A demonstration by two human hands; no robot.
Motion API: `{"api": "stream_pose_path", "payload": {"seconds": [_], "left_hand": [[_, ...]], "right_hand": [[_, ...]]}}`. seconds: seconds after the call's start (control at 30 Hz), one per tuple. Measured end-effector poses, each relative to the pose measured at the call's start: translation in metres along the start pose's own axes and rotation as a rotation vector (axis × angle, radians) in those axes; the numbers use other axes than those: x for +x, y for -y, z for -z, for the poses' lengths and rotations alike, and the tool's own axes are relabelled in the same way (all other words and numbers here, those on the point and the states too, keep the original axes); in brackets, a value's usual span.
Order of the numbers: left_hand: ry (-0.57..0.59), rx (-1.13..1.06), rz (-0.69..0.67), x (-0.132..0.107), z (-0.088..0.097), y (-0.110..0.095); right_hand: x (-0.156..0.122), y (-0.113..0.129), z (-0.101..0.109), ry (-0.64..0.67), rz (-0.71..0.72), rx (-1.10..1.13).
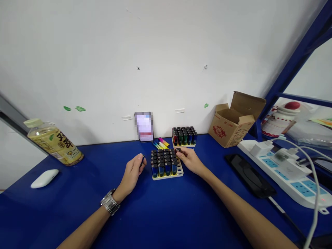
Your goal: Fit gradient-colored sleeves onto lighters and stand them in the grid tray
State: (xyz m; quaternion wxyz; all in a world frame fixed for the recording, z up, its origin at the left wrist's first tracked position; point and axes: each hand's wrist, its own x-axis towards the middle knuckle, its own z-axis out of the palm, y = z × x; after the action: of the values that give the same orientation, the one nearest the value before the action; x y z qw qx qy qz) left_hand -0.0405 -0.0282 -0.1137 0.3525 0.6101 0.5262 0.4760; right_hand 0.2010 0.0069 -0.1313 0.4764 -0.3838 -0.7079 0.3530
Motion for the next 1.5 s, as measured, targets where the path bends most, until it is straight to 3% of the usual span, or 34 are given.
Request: {"api": "stream_pose_path", "payload": {"seconds": [0.1,0.2,0.37,1.0,1.07,1.13,1.23,1.3,1.4,1.5], "left_hand": [[0.049,-0.041,0.054,0.000,0.003,0.000],[0.019,-0.034,0.075,-0.001,0.003,-0.001],[0.026,0.040,0.068,-0.001,0.003,-0.004],[0.012,-0.024,0.093,0.005,0.007,0.008],[0.008,-0.019,0.097,0.004,0.006,0.006],[-0.009,-0.013,0.095,0.003,0.004,0.002],[-0.079,-0.036,0.076,-0.002,0.000,-0.005],[-0.138,-0.059,0.021,-0.009,-0.003,-0.011],[-0.154,0.032,-0.171,-0.026,-0.008,-0.023],[-0.077,0.244,-0.441,-0.044,-0.013,-0.033]], "right_hand": [[-0.002,0.008,0.000,0.054,0.001,-0.138],[-0.006,0.017,0.001,0.052,-0.026,-0.192],[-0.010,0.024,0.002,0.054,-0.103,-0.162],[-0.010,0.028,0.003,0.068,-0.075,-0.063],[-0.010,0.027,0.002,0.052,-0.089,-0.083],[-0.012,0.025,0.002,-0.048,-0.075,-0.118],[-0.015,0.027,0.002,-0.308,0.069,-0.192],[-0.019,0.035,-0.001,-0.395,0.226,-0.254],[-0.025,0.054,-0.013,-0.326,0.491,-0.339],[-0.032,0.072,-0.031,-0.241,0.654,-0.348]]}}
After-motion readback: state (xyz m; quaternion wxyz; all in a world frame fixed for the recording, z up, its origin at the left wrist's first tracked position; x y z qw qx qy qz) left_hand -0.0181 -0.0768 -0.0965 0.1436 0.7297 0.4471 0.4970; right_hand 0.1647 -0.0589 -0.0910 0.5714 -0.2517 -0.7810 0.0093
